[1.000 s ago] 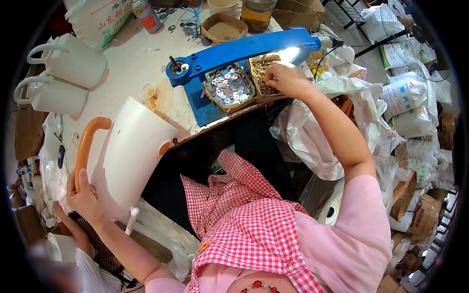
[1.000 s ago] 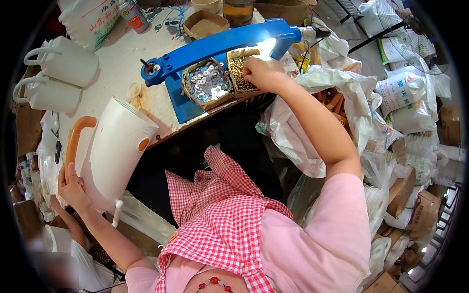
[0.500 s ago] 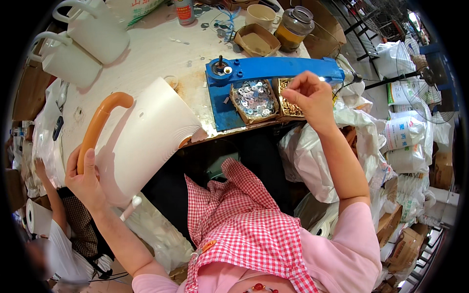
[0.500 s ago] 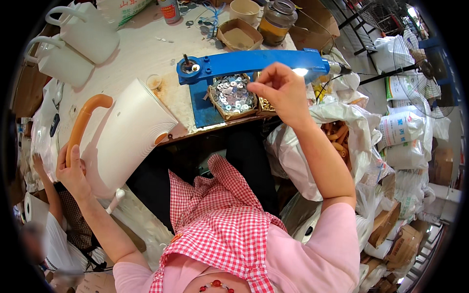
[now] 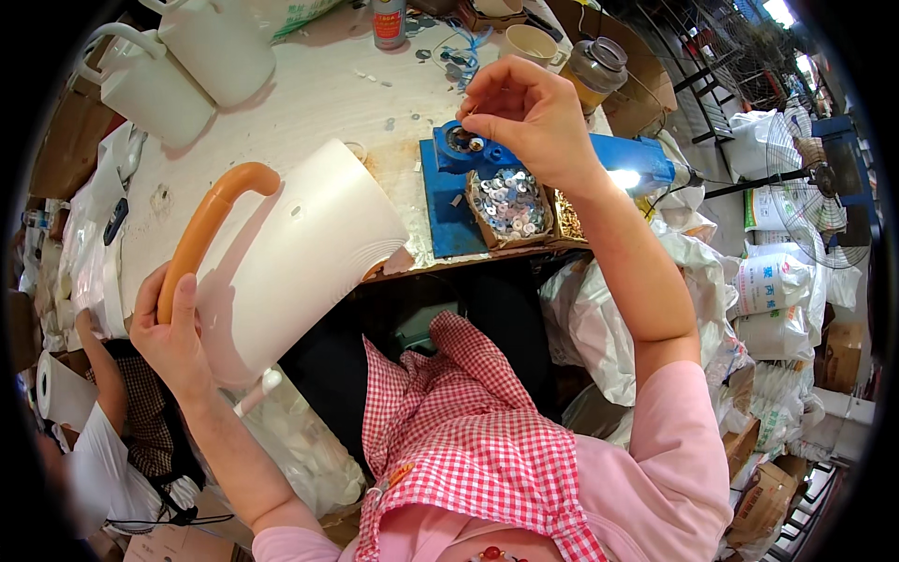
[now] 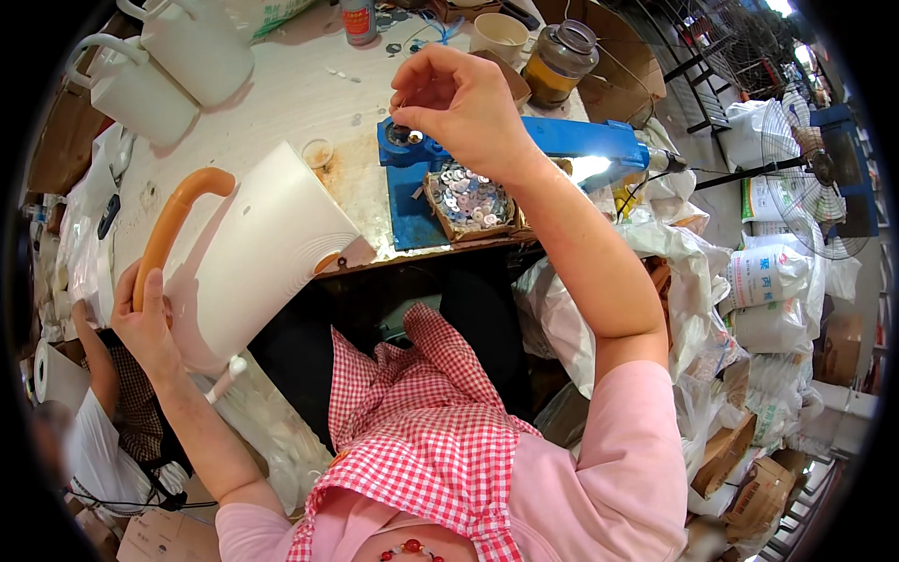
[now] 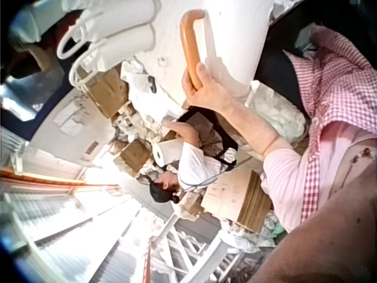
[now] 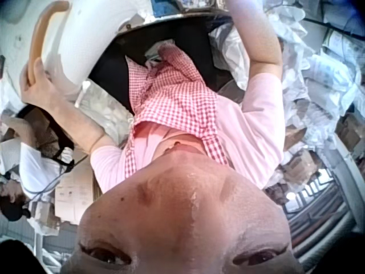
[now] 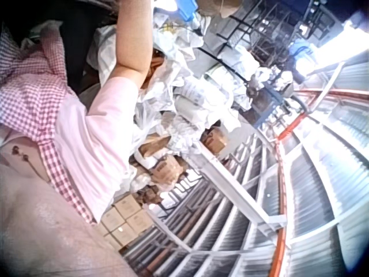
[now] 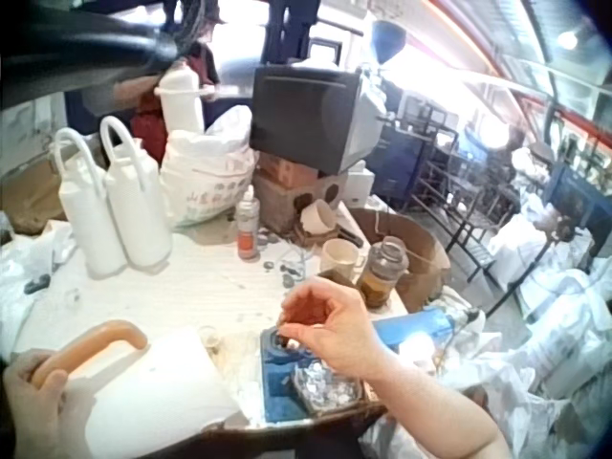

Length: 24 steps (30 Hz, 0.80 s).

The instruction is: The person attaches handles to plastic carafe bodies, fits internal components and screw caps, and places the assembled carafes aside at an assembly workstation.

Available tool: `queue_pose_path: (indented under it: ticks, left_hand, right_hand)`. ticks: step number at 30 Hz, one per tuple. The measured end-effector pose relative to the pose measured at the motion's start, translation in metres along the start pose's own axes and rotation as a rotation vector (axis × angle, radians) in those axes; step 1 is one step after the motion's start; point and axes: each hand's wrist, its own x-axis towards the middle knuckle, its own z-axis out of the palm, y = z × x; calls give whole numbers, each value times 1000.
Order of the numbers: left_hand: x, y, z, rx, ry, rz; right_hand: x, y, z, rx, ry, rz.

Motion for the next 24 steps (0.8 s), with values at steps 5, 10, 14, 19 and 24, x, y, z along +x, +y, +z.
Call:
queue_pose_path:
  ticks: [5,10,14,19,24]
  left_hand:
    - [3,-9,-5,21,-46,49]
    - [2,-8,-3,59,-19,56]
    - [3,-4,2,76,10,33]
    - [2,0,-2,44,-6,12]
    - [3,-10,-5,70,23,39]
  right_hand:
    - [3,-5,-1,-63,-34,7]
    - [1,-11,2,-151,-63,23]
    - [-3,7,-3,-108,9,-31]
    - [-34,-5,0,1,184,-29]
    - [-91,26,-13,-437,22,404]
